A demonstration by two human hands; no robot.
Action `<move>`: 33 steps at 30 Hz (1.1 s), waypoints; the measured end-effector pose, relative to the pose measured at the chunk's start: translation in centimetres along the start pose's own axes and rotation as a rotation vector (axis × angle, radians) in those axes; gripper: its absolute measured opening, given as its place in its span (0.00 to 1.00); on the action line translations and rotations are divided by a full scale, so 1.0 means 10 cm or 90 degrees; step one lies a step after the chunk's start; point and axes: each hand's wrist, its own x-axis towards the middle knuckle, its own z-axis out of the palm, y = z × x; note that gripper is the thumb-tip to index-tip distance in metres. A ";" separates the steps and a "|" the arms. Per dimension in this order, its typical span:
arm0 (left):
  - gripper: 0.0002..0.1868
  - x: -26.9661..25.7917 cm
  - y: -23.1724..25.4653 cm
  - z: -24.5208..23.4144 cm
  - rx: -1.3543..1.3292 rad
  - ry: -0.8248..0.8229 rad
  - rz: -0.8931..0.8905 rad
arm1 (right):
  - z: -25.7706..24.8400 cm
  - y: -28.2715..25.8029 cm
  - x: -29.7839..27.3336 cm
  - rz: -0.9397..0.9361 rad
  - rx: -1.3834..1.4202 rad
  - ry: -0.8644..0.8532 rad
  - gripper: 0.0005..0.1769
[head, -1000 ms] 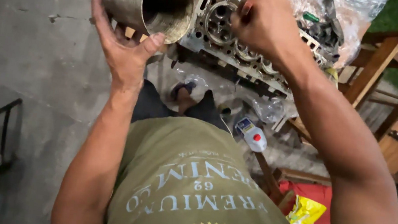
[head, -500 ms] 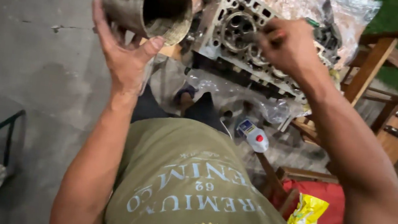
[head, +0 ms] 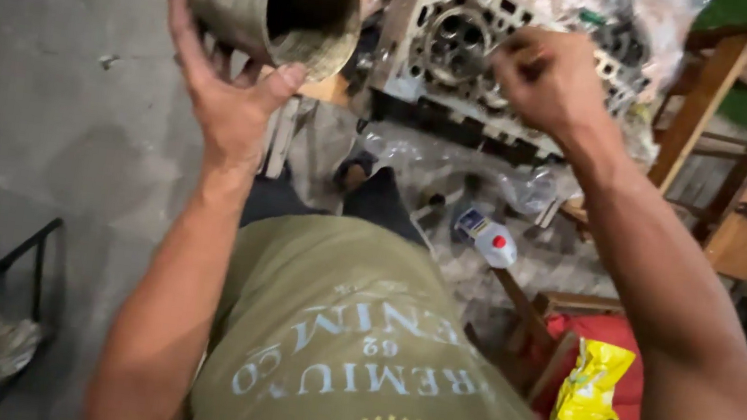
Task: Cleaning an engine cylinder head by applying liquid with a brush
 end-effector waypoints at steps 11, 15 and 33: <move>0.56 -0.10 -0.08 0.00 -0.043 0.002 0.029 | 0.17 0.44 0.28 -0.211 -0.289 0.215 0.08; 0.57 -0.19 0.03 -0.02 -0.010 0.018 -0.011 | 0.03 -0.23 0.18 0.007 -0.072 -0.065 0.05; 0.55 -0.22 0.04 0.03 -0.007 0.001 0.015 | 0.03 -0.19 -0.01 0.051 0.045 0.029 0.06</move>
